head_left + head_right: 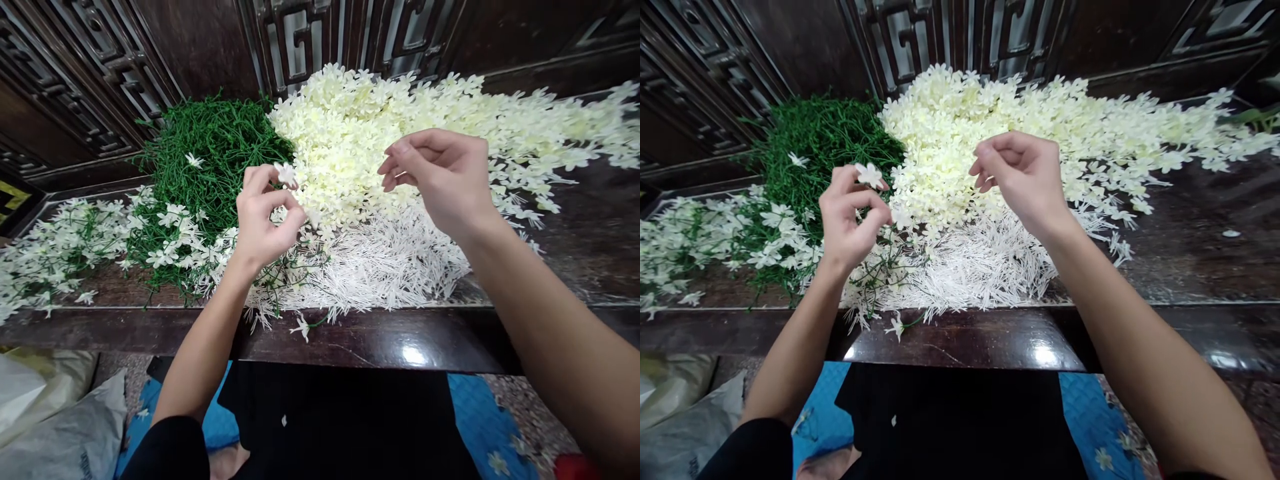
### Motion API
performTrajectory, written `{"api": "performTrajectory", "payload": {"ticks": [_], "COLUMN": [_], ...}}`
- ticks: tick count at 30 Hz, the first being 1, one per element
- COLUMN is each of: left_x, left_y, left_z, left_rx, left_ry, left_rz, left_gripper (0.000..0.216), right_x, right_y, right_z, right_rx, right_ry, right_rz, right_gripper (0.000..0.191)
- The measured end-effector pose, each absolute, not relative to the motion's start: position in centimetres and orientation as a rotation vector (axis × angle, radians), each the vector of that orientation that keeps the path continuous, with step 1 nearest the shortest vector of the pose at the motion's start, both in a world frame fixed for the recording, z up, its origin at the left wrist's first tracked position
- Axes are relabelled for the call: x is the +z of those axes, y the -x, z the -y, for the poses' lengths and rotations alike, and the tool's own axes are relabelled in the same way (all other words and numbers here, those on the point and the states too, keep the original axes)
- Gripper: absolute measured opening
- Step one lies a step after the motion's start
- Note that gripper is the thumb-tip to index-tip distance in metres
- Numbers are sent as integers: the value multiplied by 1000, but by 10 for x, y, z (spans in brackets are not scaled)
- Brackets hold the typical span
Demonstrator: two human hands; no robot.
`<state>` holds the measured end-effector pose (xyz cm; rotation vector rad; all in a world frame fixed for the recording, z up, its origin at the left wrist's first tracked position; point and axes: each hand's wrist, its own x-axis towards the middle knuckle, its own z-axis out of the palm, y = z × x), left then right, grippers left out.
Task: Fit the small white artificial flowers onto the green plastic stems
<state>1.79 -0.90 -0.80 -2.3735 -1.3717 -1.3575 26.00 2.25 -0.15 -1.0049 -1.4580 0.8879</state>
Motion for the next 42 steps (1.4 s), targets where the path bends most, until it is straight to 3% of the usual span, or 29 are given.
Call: {"api": "performTrajectory", "payload": {"ticks": [12,15,19,25,28,30,34,38,42], "left_x": [5,2,-6,-5,2,7,12,6,-10], "left_y": [-11,-2,8,1,3,9,21,29,34], "left_z": [10,1,-10,1,4,4,3,-1,-6], "left_rx": [-1868,-1785,-1486,-692,-521,-481,-503,-616,-732], "left_ry": [2255,2063,2151,2795,2925,2980,2835,2567,2393], "left_rz": [1684,1804,1825,1724,1710,1841,1999,2082,1932], "left_gripper": [64,50,6,39,24,15,26,9,29], "right_x": [-14,-13,-12,-13,-14,-14,-14,-16,-17], "right_y": [-268,-267,-266,-264,-263,-262,-259,-258,-258], "right_z": [-39,-38,-34,-31,-31,-31,-29,-29,-28], "right_rx": [801,787,800,805,815,816,815,808,805], "right_ry": [1115,1161,1201,1199,1194,1201,1212,1214,1228], "right_rz": [1365,1393,1440,1500,1513,1510,1509,1531,1541], "right_gripper": [18,19,23,22,21,21,22,17,16]}}
